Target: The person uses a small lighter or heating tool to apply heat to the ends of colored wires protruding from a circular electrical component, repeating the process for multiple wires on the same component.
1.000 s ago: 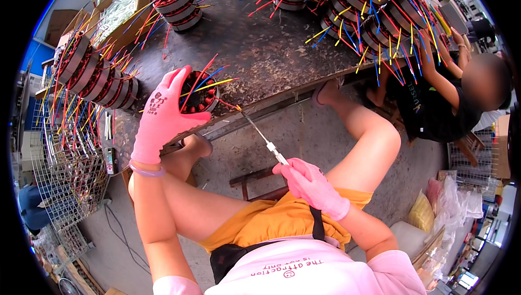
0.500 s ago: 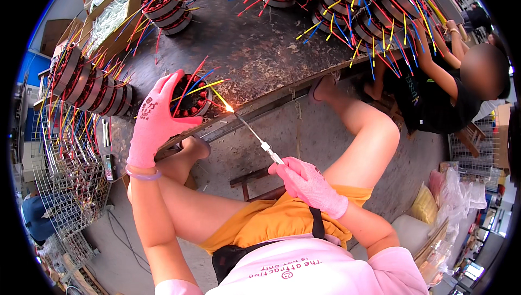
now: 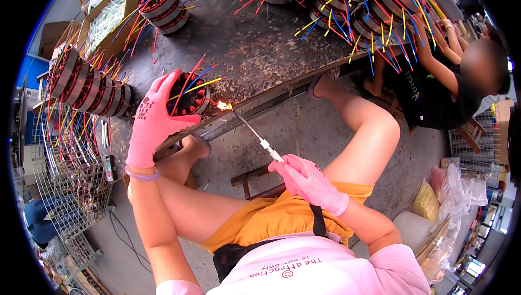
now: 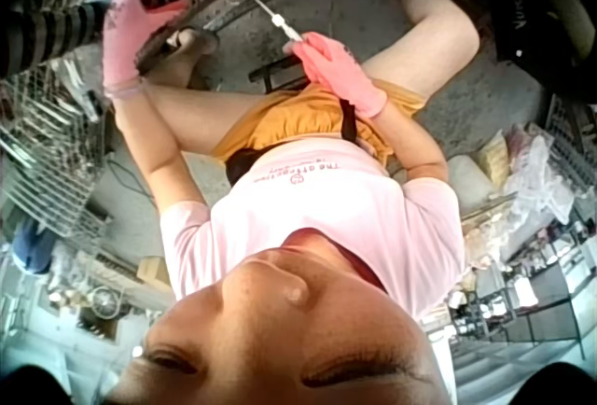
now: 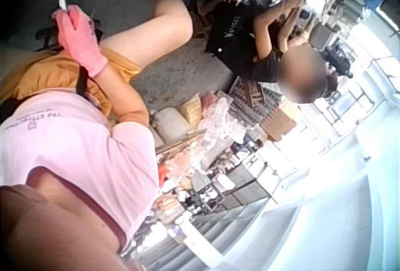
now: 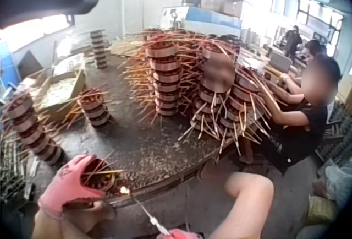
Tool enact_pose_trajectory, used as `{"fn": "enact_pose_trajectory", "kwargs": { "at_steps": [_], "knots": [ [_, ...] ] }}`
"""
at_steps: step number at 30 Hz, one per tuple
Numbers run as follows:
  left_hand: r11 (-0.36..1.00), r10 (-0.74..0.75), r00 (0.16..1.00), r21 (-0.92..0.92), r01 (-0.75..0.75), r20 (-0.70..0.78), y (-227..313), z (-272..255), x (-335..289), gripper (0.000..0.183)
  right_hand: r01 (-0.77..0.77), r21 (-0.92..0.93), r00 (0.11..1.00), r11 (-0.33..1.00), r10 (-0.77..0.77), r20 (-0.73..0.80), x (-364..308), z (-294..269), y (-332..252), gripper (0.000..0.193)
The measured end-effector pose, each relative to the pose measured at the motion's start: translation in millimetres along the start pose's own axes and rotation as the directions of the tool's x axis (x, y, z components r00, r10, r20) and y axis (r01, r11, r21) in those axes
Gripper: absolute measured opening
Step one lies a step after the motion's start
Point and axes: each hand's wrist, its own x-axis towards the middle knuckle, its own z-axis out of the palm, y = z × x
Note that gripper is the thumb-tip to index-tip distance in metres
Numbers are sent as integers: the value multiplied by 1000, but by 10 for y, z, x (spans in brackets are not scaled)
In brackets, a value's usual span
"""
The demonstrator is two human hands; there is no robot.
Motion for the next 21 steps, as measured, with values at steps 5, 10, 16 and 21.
{"fn": "enact_pose_trajectory", "kwargs": {
  "at_steps": [5,10,16,21],
  "knots": [
    [1000,-9,1000,-8,9,11,-2,-7,0,94,2,-11,1000,1000,-2,8,12,1,-3,29],
    [999,-46,999,-25,46,14,16,-6,-12,95,13,-2,1000,1000,-13,8,6,-7,12,30],
    [1000,-14,1000,17,14,-8,11,5,-9,93,7,6,1000,1000,-7,5,14,-5,26,30],
    [999,-37,999,14,37,7,19,0,-6,93,-3,-2,1000,1000,3,-8,13,4,-8,29]
  ]
}}
